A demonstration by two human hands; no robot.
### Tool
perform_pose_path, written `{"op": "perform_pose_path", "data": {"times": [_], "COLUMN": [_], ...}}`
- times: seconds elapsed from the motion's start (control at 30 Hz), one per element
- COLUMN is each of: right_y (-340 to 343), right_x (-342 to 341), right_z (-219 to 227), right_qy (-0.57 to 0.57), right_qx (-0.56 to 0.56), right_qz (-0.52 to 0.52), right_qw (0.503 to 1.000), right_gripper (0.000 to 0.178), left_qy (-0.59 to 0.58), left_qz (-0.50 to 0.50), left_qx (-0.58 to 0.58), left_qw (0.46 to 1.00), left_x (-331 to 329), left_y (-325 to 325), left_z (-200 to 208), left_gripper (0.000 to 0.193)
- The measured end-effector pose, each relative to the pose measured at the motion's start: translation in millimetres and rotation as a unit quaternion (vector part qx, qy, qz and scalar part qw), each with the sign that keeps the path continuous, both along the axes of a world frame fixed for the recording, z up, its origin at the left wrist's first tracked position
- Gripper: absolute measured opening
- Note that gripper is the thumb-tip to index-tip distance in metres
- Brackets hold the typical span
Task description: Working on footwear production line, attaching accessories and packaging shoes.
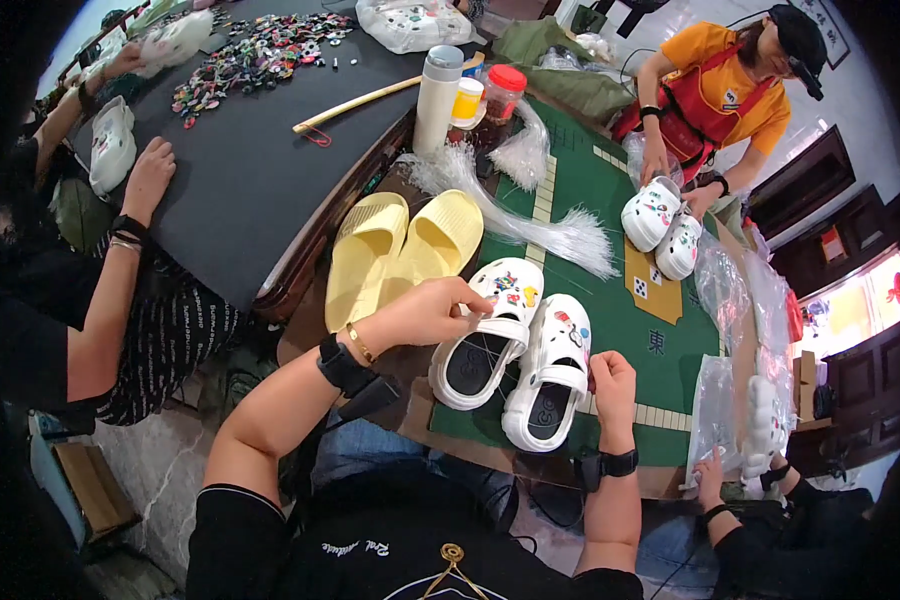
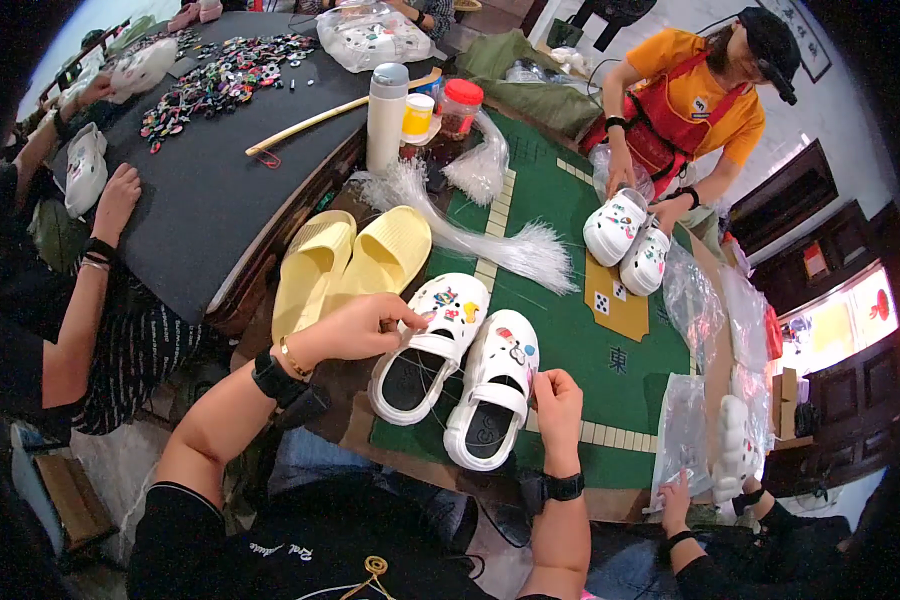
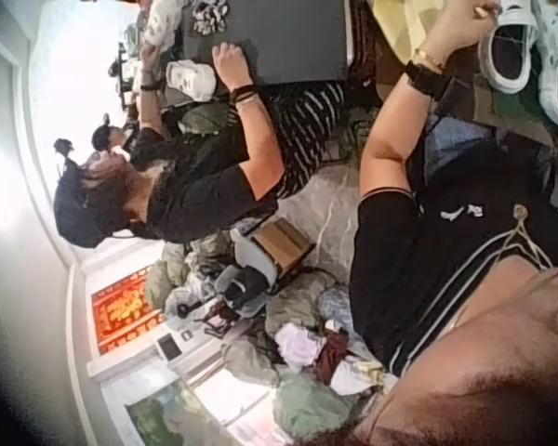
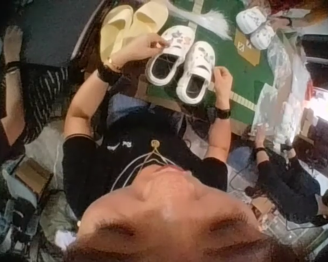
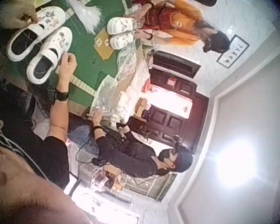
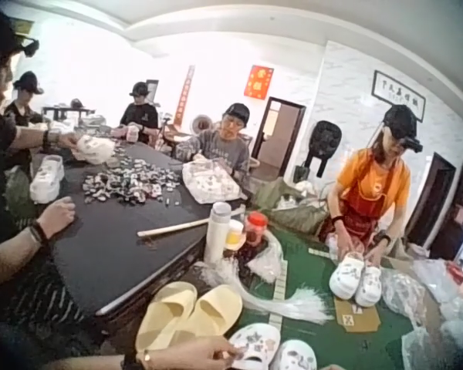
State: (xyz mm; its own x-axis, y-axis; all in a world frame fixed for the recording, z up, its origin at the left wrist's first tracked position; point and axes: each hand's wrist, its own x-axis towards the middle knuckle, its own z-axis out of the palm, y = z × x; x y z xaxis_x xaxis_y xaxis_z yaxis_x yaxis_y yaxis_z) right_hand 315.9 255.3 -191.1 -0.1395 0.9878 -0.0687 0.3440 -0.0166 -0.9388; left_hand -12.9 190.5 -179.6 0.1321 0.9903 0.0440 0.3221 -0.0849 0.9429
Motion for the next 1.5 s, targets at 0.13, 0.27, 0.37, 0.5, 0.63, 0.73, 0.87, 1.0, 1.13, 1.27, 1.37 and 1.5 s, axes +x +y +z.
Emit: {"op": "perform_pose_path", "data": {"times": [0.13, 0.27, 0.37, 0.5, 0.63, 0.73, 0.87, 1.0, 1.13, 1.27, 1.37, 1.5], "right_y": [-3.3, -1.4, -0.1, 0.0, -0.4, 0.3, -0.3, 1.3, 1.0, 1.2, 1.0, -0.3], "right_x": [-4.0, -3.3, -1.4, -2.2, -3.4, -4.9, -4.7, -1.6, -1.3, -1.8, -2.5, -2.6], "right_z": [5.7, 3.2, 1.7, 2.8, 5.6, 6.3, 6.2, 1.8, 1.5, -1.3, 0.4, 2.6], "right_qy": [0.002, 0.003, -0.002, -0.005, -0.015, -0.010, -0.007, -0.014, -0.012, 0.003, -0.003, 0.000], "right_qx": [-0.006, -0.002, -0.001, -0.006, -0.010, -0.009, -0.013, -0.008, -0.011, -0.005, -0.006, -0.010], "right_qz": [-0.002, 0.007, 0.008, 0.005, 0.002, 0.006, 0.007, 0.013, 0.009, 0.013, 0.009, 0.005], "right_qw": [1.000, 1.000, 1.000, 1.000, 1.000, 1.000, 1.000, 1.000, 1.000, 1.000, 1.000, 1.000], "right_gripper": [0.019, 0.019, 0.019, 0.019, 0.019, 0.020, 0.020, 0.020, 0.021, 0.021, 0.020, 0.019], "left_qy": [0.084, 0.167, 0.112, 0.079, 0.050, 0.075, 0.068, 0.022, 0.053, 0.006, 0.044, 0.024], "left_qz": [-0.010, -0.013, 0.003, 0.038, 0.056, 0.002, 0.015, 0.048, -0.003, -0.031, -0.046, -0.028], "left_qx": [0.096, 0.109, 0.057, 0.055, -0.003, -0.026, -0.019, 0.008, 0.056, 0.130, 0.167, 0.129], "left_qw": [0.992, 0.980, 0.992, 0.995, 0.997, 0.997, 0.997, 0.999, 0.997, 0.991, 0.984, 0.991], "left_x": [-6.3, -13.3, -14.8, -16.2, -18.4, -17.9, -15.5, -10.2, -4.6, -6.0, -4.6, -1.3], "left_y": [-1.2, -3.8, -8.7, -10.6, -20.8, -28.5, -27.3, -19.0, -12.4, -6.5, -5.8, -13.9], "left_z": [-7.7, -13.2, -14.0, -19.5, -4.2, 0.6, -1.7, -12.5, -12.8, -19.0, -11.7, -2.6], "left_gripper": [0.023, 0.016, 0.013, 0.014, 0.019, 0.018, 0.017, 0.019, 0.026, 0.030, 0.029, 0.028]}}
